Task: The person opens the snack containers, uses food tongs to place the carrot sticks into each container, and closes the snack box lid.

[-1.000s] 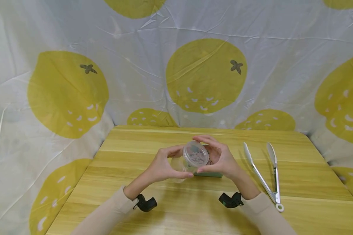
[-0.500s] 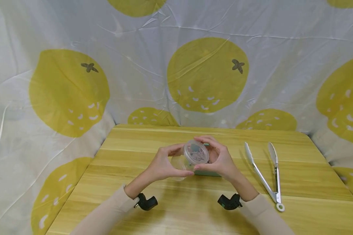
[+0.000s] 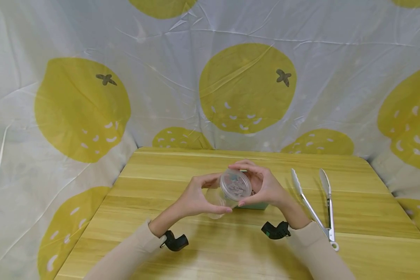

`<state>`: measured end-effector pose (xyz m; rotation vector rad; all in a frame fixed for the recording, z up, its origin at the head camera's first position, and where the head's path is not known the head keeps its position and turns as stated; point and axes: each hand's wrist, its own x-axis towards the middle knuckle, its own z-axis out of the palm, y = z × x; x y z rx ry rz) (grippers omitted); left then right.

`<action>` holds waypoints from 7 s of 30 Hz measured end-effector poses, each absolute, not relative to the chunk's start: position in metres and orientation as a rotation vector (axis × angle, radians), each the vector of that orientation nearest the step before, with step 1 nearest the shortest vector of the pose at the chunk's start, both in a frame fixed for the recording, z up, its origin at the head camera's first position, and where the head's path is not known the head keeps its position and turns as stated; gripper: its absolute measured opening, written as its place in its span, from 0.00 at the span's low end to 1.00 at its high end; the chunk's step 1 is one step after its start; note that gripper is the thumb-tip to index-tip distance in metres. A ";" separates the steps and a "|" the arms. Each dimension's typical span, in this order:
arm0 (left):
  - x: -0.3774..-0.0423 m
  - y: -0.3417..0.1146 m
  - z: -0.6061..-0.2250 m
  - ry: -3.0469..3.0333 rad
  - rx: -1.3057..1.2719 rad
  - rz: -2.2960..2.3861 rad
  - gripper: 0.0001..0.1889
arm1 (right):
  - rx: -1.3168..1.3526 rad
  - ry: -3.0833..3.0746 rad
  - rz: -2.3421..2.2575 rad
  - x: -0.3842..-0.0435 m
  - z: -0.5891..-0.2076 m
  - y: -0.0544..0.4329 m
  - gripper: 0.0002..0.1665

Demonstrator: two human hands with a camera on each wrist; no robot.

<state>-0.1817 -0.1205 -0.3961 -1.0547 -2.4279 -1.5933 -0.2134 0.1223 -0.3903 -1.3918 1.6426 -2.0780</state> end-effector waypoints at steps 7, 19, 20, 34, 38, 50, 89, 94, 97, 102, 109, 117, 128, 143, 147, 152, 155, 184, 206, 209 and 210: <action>-0.182 -0.121 -0.398 -2.417 -1.079 -1.594 0.39 | -1.414 1.614 -2.084 -0.212 -0.390 0.122 0.54; -0.174 -0.120 -0.379 -2.414 -1.006 -1.570 0.38 | -1.329 1.789 -2.199 -0.201 -0.394 0.118 0.50; -0.172 -0.120 -0.375 -2.415 -1.002 -1.575 0.38 | -1.315 1.802 -2.199 -0.200 -0.394 0.118 0.49; -0.163 -0.118 -0.364 -2.433 -0.993 -1.585 0.37 | -1.325 1.772 -2.150 -0.206 -0.392 0.120 0.46; -0.163 -0.118 -0.364 -2.447 -0.995 -1.593 0.37 | -1.366 1.777 -2.090 -0.209 -0.390 0.123 0.46; -0.184 -0.124 -0.397 -2.444 -1.044 -1.609 0.40 | -1.415 1.815 -1.851 -0.217 -0.380 0.134 0.50; -0.181 -0.124 -0.400 -2.461 -1.055 -1.624 0.38 | -1.443 1.844 -1.897 -0.208 -0.381 0.129 0.48; -0.182 -0.123 -0.401 -2.441 -1.038 -1.587 0.39 | -1.456 1.938 -1.908 -0.206 -0.382 0.129 0.51; -0.182 -0.121 -0.400 -2.442 -1.002 -1.566 0.40 | -1.416 2.079 -1.914 -0.203 -0.382 0.127 0.51; -0.173 -0.117 -0.382 -2.443 -0.963 -1.558 0.38 | -1.299 2.326 -1.884 -0.195 -0.381 0.121 0.48; -0.162 -0.116 -0.365 -2.425 -0.981 -1.549 0.36 | -1.211 2.310 -1.933 -0.190 -0.382 0.115 0.43; -0.164 -0.117 -0.368 -2.388 -1.039 -1.620 0.36 | -1.321 2.152 -1.939 -0.194 -0.381 0.118 0.46; -0.162 -0.117 -0.368 -2.406 -1.042 -1.610 0.36 | -1.395 1.997 -1.850 -0.198 -0.379 0.125 0.49; -0.164 -0.119 -0.368 -2.404 -1.011 -1.596 0.36 | -1.257 2.228 -1.970 -0.191 -0.382 0.113 0.50; -0.164 -0.119 -0.366 -2.402 -1.003 -1.597 0.36 | -1.222 2.222 -1.996 -0.190 -0.384 0.110 0.47; -0.166 -0.119 -0.370 -2.399 -0.992 -1.614 0.36 | -1.235 2.170 -2.023 -0.190 -0.384 0.108 0.46; -0.172 -0.121 -0.382 -2.392 -0.996 -1.633 0.38 | -1.260 2.130 -2.025 -0.191 -0.383 0.109 0.46; -0.167 -0.122 -0.375 -2.374 -1.020 -1.610 0.37 | -1.239 2.222 -2.023 -0.192 -0.386 0.109 0.47; -0.162 -0.121 -0.367 -2.410 -0.995 -1.596 0.37 | -1.335 2.110 -1.948 -0.193 -0.380 0.113 0.47; -0.162 -0.120 -0.368 -2.406 -0.993 -1.600 0.37 | -1.313 2.145 -1.945 -0.192 -0.380 0.112 0.49; -0.163 -0.120 -0.368 -2.402 -0.996 -1.599 0.37 | -1.301 2.160 -1.944 -0.192 -0.380 0.112 0.50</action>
